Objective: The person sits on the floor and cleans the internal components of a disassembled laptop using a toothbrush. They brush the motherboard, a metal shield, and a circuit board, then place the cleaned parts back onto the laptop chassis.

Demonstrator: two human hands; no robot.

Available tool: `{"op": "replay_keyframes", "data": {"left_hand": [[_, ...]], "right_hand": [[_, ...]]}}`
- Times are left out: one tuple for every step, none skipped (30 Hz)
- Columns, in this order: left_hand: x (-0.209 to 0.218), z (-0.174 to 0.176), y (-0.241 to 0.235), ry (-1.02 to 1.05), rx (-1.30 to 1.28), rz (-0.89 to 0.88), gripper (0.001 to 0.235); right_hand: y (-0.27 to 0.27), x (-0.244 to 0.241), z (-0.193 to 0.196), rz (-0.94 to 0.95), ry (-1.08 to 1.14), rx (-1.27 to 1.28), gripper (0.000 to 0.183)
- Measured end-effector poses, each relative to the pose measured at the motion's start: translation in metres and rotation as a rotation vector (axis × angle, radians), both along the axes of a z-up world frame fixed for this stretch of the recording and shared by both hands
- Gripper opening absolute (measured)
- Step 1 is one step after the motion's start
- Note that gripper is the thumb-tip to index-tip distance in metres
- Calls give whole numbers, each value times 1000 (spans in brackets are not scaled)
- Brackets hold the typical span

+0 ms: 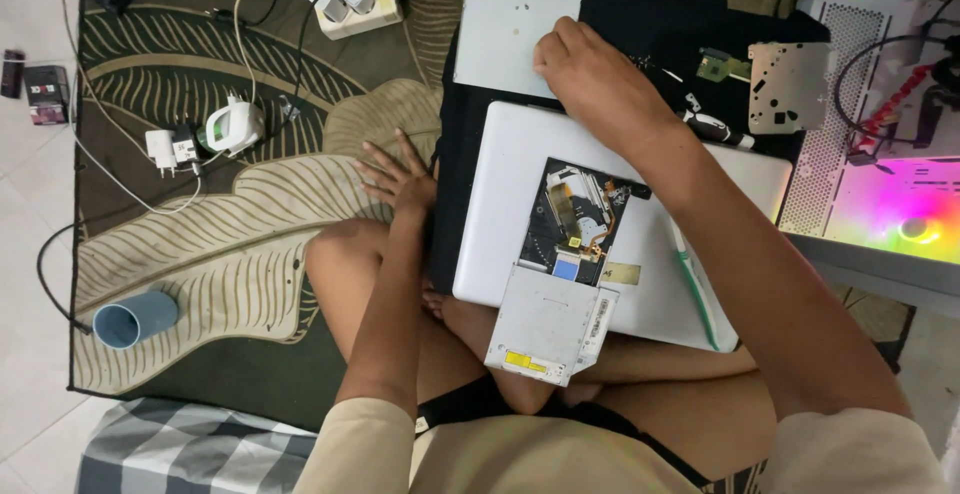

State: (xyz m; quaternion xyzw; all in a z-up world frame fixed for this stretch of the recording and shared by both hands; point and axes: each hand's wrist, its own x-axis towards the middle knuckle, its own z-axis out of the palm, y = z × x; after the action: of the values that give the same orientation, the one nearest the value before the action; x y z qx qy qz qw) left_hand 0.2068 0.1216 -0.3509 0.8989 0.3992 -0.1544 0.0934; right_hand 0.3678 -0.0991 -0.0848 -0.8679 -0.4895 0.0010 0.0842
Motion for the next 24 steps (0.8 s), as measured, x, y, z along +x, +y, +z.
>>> {"op": "replay_keyframes", "data": {"left_hand": [[1,3,1,-2,2,2,96],[2,7,2,17,-21,9,95],[3,9,1,35,-49,11,94],[3,15,0,34,-51,9,94],[4,20,0,56,-86,19,93],[5,26,0,78,-120,29,91],[4,22,-1,78,-122,28,91],[3,18,-2,60,-74,13,92],[2,13,-2,41,-25,0,92],[4,22,-1,40,-26,1,92],[5,31,-1,78,-94,16,91],[7,39,-1,117,-162,31,90],[7,39,0,118,-161,29,90],[7,39,2,121,-183,27,90],[7,39,2,122,-207,26,90],[8,36,2,121,-207,25,90],[7,33,2,105,-184,27,91],[6,30,2,90,-161,28,91],[4,27,2,93,-162,30,91],[2,24,1,74,-132,18,92],[4,21,2,51,-101,4,93],[6,25,3,50,-101,5,93],[6,29,2,75,-141,15,93],[6,33,2,99,-180,26,93]], "right_hand": [[1,1,4,2,-2,2,28],[1,2,7,-72,221,94,13],[-1,3,11,-149,444,183,13],[-6,1,15,-152,442,181,13],[-10,1,20,-181,434,214,11],[-14,1,25,-209,426,247,12],[-19,1,29,-211,425,246,12],[-24,0,32,-208,433,285,11],[-29,1,36,-203,439,325,13],[-31,2,30,-202,438,325,13],[-35,3,24,-192,419,304,11],[-38,4,17,-182,400,283,9],[-39,3,14,-184,401,284,9],[-39,3,11,-221,415,243,9],[-40,3,7,-256,429,200,9],[-40,2,8,-256,428,200,9],[-41,2,9,-251,449,201,16],[-41,1,10,-247,471,203,22],[-42,2,7,-246,474,202,22],[-44,3,5,-240,455,215,21],[-45,6,4,-234,431,230,19],[-44,6,7,-234,430,230,19],[-43,6,10,-206,411,269,16],[-43,6,14,-177,391,307,14]]}}
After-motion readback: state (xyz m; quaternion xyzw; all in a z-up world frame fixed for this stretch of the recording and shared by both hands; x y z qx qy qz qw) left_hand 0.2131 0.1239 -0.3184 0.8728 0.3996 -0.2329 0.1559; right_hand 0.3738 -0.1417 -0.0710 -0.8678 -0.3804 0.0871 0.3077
